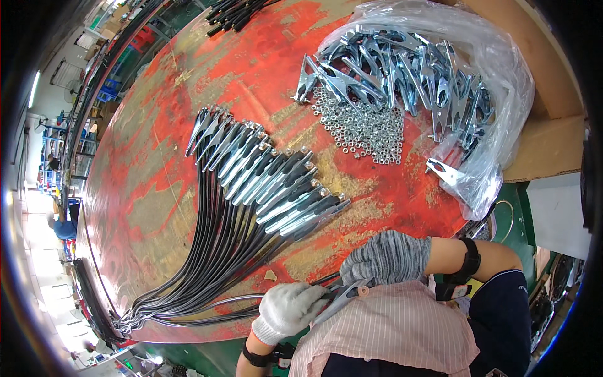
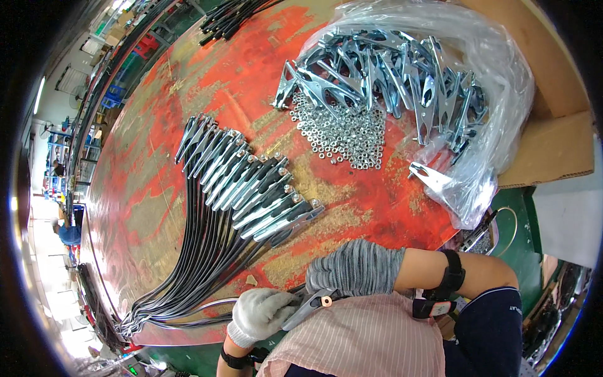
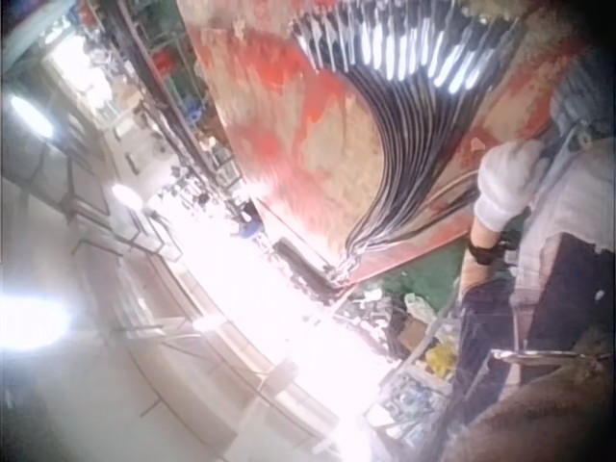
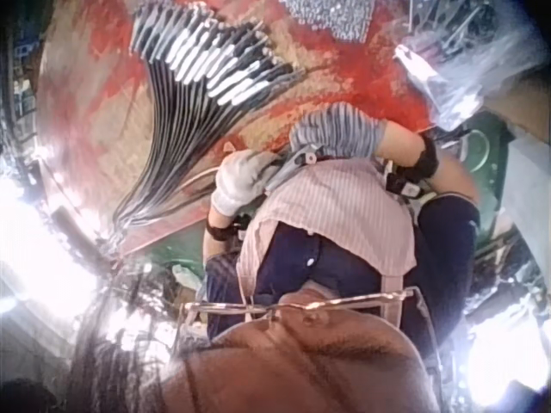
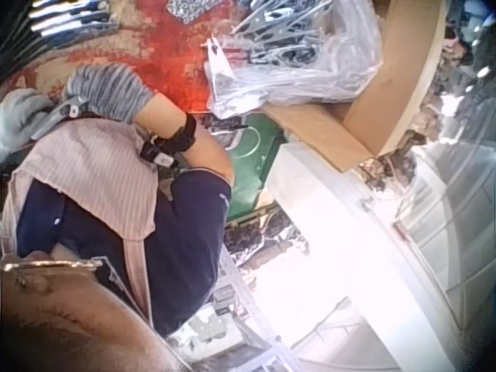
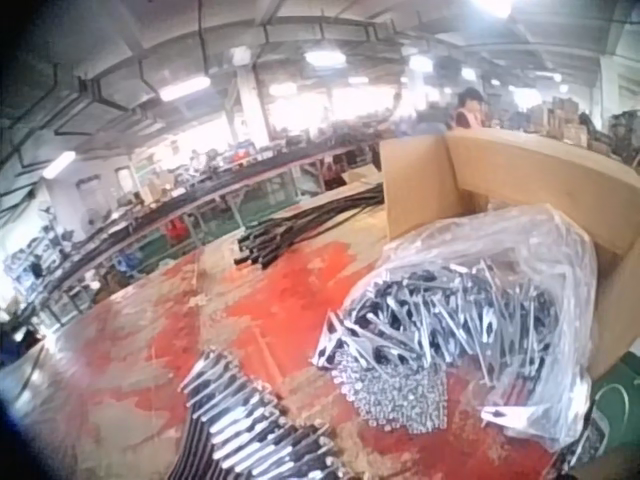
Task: Assembling alligator clip cables by attaching clips to wires and securing with screws.
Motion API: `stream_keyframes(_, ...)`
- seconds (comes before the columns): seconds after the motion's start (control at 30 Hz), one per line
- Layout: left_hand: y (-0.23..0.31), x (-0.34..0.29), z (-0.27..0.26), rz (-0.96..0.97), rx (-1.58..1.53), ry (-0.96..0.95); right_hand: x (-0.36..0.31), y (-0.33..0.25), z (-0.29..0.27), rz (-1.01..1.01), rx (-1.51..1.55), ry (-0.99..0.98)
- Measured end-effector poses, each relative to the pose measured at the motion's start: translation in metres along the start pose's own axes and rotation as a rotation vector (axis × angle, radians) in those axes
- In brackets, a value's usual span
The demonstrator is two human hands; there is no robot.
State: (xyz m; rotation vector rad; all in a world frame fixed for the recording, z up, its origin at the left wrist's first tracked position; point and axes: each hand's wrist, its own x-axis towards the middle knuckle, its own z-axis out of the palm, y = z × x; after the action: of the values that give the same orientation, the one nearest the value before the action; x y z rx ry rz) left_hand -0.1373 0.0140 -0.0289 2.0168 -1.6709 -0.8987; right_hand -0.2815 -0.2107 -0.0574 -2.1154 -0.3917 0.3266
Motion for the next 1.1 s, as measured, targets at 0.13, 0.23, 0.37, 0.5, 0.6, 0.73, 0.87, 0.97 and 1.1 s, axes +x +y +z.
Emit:
stream_keyframes(0.13, 0.004, 0.0, -0.004, -0.015, -0.005, -0.061, -0.001, 0.008, 0.003, -0.033, 0.098, 0.005)
stream_keyframes(0.23, -0.007, 0.0, -0.01, 0.064, -0.216, -0.153, -0.004, 0.006, 0.007, -0.019, 0.438, 0.106)
stream_keyframes(0.37, -0.004, 0.002, -0.019, 0.016, -0.014, -0.206, 0.001, -0.001, -0.003, 0.072, 0.321, -0.012)
stream_keyframes(0.5, 0.004, -0.003, -0.007, 0.165, 0.084, -0.025, 0.006, 0.011, 0.026, -0.007, 0.269, 0.024)
stream_keyframes(0.6, 0.014, -0.001, -0.012, 0.003, 0.084, -0.02, 0.01, 0.009, 0.04, 0.004, 0.384, 0.14)
stream_keyframes(0.73, 0.012, 0.005, -0.019, -0.122, -0.036, -0.028, 0.011, 0.016, 0.056, 0.049, 0.601, 0.282)
stream_keyframes(0.87, -0.006, -0.007, -0.018, -0.135, -0.213, 0.082, 0.001, 0.017, 0.036, 0.146, 0.669, 0.287)
stream_keyframes(0.97, -0.004, -0.011, -0.003, -0.155, -0.255, 0.209, -0.001, 0.018, 0.031, 0.131, 0.579, 0.316)
stream_keyframes(1.1, 0.002, -0.006, 0.001, -0.156, -0.187, 0.257, 0.004, 0.025, 0.037, 0.075, 0.584, 0.347)
